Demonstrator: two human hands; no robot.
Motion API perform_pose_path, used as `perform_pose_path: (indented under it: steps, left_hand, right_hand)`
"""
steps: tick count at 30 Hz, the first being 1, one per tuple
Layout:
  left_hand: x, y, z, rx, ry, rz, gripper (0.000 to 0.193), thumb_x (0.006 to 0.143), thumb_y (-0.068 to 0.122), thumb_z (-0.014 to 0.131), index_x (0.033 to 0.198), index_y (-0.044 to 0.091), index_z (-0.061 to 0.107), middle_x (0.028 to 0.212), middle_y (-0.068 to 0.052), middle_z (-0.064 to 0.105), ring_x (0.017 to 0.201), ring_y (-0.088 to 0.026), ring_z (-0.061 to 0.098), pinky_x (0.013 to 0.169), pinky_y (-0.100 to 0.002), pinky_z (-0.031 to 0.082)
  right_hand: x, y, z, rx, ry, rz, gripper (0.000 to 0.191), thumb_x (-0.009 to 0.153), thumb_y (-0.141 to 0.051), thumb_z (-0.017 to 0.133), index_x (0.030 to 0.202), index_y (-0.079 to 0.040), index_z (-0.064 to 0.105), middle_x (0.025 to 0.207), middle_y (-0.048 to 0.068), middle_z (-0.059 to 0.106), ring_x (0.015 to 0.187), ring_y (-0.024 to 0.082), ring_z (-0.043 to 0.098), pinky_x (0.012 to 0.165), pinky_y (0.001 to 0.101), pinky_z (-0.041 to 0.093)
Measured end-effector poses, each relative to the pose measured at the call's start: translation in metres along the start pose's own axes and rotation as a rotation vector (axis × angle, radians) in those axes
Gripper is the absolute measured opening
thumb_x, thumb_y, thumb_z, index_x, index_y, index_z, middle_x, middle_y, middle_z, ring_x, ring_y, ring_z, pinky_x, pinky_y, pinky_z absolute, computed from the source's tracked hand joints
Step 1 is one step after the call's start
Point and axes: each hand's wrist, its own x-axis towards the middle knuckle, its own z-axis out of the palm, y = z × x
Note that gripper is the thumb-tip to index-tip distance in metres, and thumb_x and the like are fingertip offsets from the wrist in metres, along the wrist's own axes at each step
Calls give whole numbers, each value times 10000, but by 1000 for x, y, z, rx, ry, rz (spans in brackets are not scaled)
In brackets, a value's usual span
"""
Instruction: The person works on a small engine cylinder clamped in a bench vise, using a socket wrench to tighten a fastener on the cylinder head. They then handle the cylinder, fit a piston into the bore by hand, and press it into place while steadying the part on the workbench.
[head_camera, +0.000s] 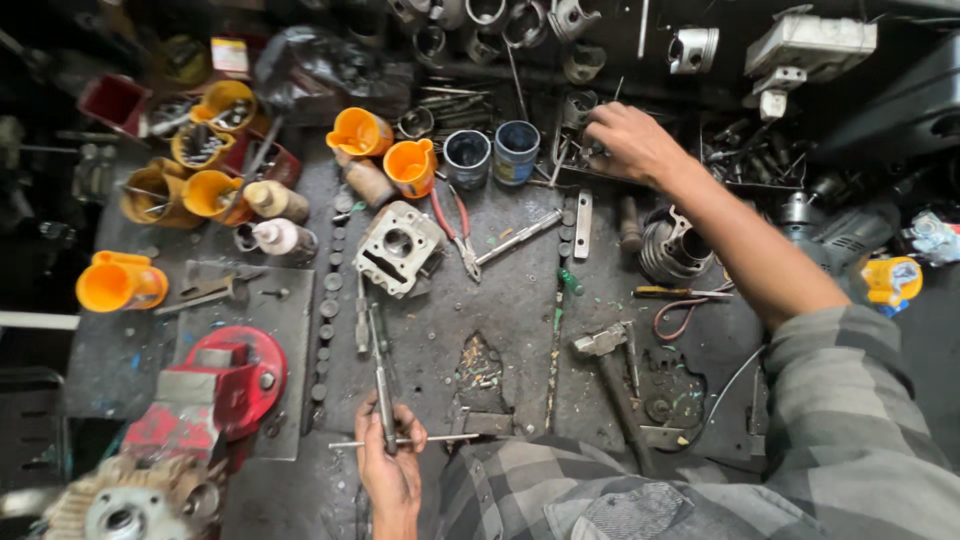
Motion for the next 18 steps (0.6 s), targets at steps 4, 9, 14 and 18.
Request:
perform_pose_path:
  steps: [4, 9, 14, 18]
  left_hand:
    - [-24, 15, -10, 230, -91, 187, 366, 1050, 154, 588, 1369, -25, 594, 791, -52, 569, 693, -131, 505, 614, -280, 412]
    - [-63, 58, 6, 814, -168, 565, 311, 896, 74, 757, 1193, -14, 736, 1056, -102, 797, 923, -117, 721, 833, -245, 558]
    - [-104, 109, 30, 888, -327, 691, 316, 881, 107, 796, 1180, 15, 750, 1022, -106, 811, 849, -96, 772, 741, -242, 593]
    - [-140, 138, 21, 891, -309, 683, 331, 874, 130, 803, 1190, 42, 760, 938, -90, 821, 748, -82, 730, 675, -243, 575]
  right_hand:
    - [-20, -84, -9, 1008, 255, 352, 222, 895, -62, 811, 995, -47, 614, 1133, 122, 750, 1059, 209, 730, 926, 354, 604]
    - [-60, -224, -7, 1571, 228, 445, 453, 787, 66, 732, 1222, -25, 642, 1045, 128, 731, 945, 219, 728, 763, 314, 570]
    - [-74, -322, -15, 1748, 184, 72, 341, 794, 106, 760, 1124, 59, 687, 1079, 136, 684, 1023, 278, 734, 909, 378, 616]
    - [-73, -365, -40, 1713, 245, -65, 302, 836, 102, 800, 1117, 55, 699, 1047, 148, 685, 1005, 300, 742, 903, 399, 622]
